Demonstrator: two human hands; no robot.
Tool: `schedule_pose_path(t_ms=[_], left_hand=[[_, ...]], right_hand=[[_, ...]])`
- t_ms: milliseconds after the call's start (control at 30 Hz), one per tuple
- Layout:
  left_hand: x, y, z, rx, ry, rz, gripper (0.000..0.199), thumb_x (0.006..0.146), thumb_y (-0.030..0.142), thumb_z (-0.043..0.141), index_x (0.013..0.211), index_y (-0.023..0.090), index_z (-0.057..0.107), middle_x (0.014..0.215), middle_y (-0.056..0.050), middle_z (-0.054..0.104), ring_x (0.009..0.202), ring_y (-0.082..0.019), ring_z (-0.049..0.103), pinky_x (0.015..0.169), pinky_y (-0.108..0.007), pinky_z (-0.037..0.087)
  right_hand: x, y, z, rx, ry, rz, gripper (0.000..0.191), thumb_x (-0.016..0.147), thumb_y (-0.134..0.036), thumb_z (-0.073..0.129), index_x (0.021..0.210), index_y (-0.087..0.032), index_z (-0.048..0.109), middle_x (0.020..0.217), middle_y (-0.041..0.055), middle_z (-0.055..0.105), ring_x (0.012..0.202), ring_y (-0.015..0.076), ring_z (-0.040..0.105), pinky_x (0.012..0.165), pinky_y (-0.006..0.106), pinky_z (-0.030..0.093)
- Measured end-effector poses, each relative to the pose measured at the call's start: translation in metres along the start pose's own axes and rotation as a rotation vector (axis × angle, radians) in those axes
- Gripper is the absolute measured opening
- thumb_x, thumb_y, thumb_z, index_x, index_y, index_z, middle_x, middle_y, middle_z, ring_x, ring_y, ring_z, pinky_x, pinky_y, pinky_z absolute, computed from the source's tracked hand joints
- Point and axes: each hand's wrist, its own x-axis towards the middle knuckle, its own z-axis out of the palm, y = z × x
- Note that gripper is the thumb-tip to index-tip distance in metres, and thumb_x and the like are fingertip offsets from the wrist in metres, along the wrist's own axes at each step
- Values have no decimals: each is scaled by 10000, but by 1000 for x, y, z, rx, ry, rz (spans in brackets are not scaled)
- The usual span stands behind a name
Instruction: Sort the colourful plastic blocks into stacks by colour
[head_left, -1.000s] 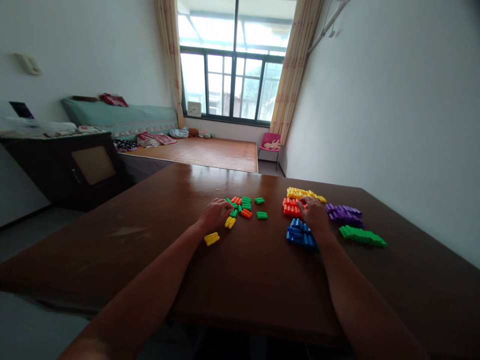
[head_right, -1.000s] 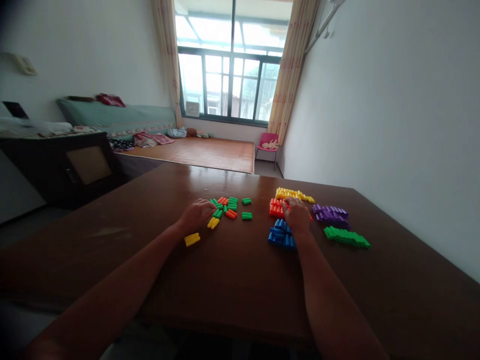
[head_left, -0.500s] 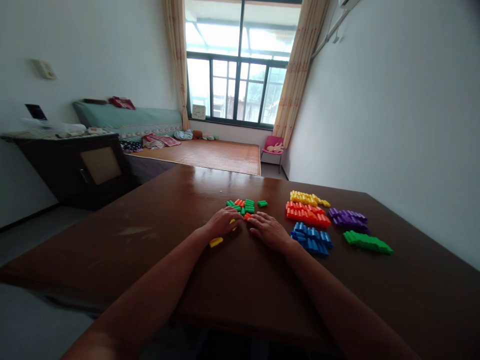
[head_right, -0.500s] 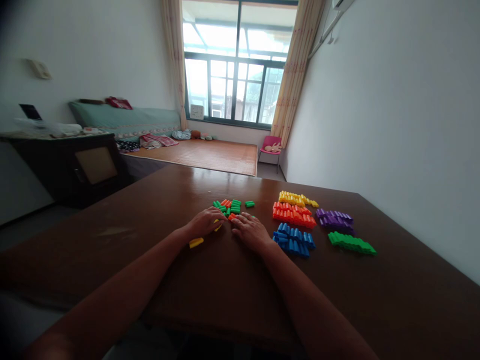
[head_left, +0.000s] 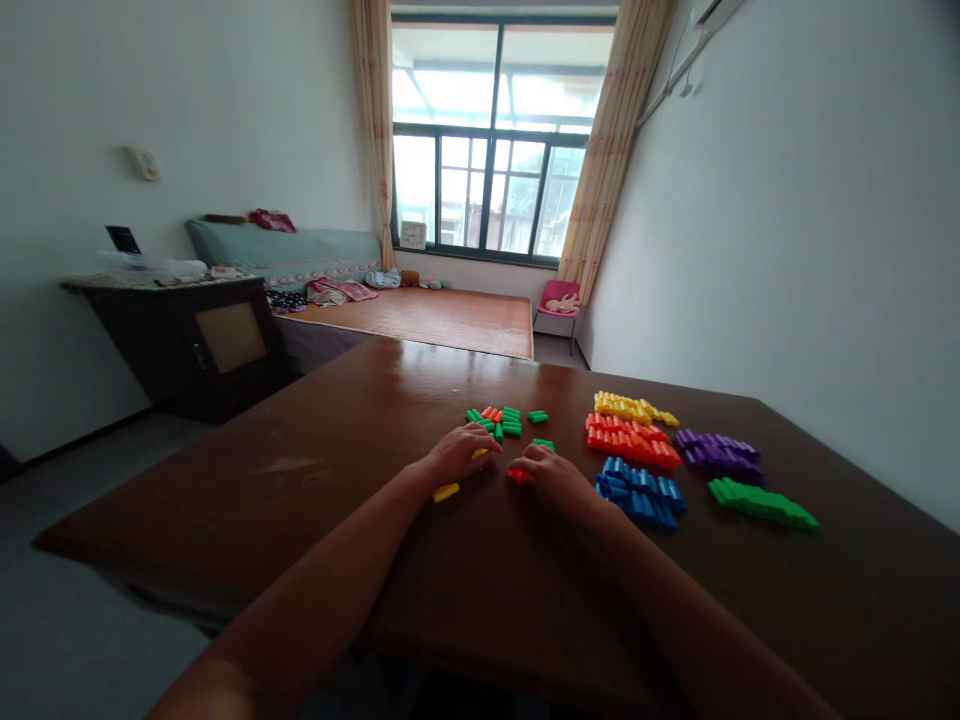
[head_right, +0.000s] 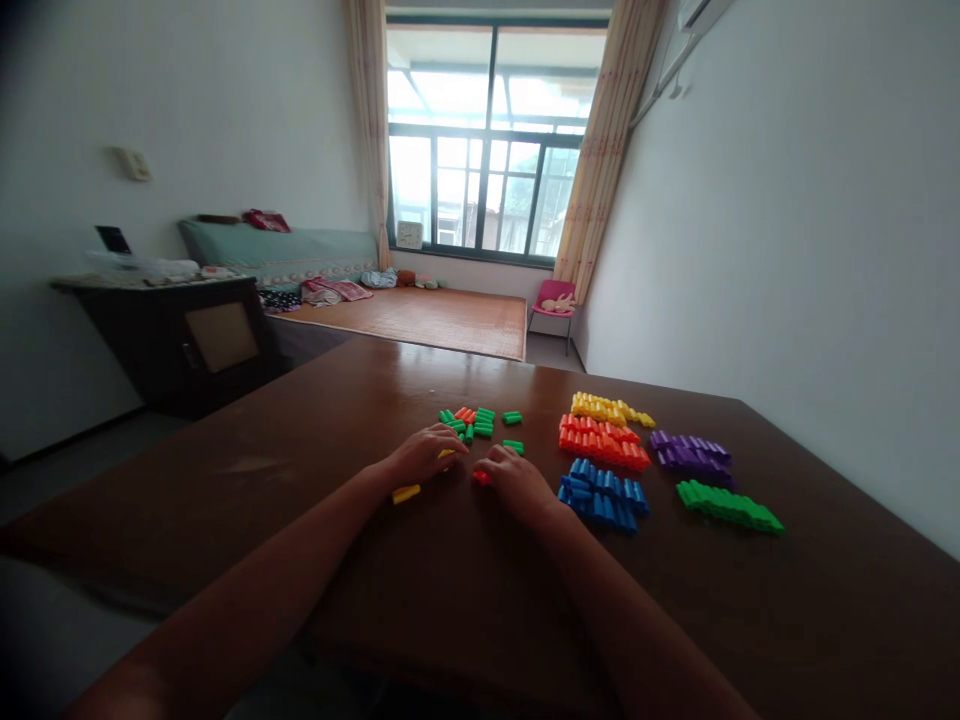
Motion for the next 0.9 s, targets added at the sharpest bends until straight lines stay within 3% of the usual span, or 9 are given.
schedule_pose_path(t_ms=[100,267,467,667,900], left_hand=[[0,-2,0,2,15,-1,211,906,285,541,985,237,730,950,-53,706,962,-189,616,908,-321,465],[-1,-3,-2,9,17,-8,209,906,286,539,979,238,729,959,-53,708,970,-191,618,910,-321,465],[0,-2,-6,41,0,-30,211,905,267,529,972,230,727,956,-52,720,977,-199,615,907,-322,468],[0,-7,-6,44,12,-38,196,896,254,541,965,236,724,950,-42,725,968,-193,614,913,-316,468],[-1,-14,-4,46,34,-90,205,902,285,538,957,237,730,937,-47,723,976,-196,609,911,-318,477]], right_hand=[[-4,4,-2,137,9,-37,286,874,-102,476,1062,-229,650,1069,72,604,999,182,569,897,310,460],[-5,5,0,237,18,-13,219,830,-157,575,1040,-194,623,1166,102,588,1082,209,561,957,354,443],[-3,3,4,193,12,35,184,866,-116,508,982,-203,621,1099,81,645,1060,210,577,946,368,441],[-5,4,5,179,9,33,274,876,-127,497,1133,-179,576,1165,104,634,1084,217,558,974,371,423],[-6,6,7,169,7,-8,276,855,-148,525,1123,-174,583,1139,100,641,1052,217,566,961,363,423]])
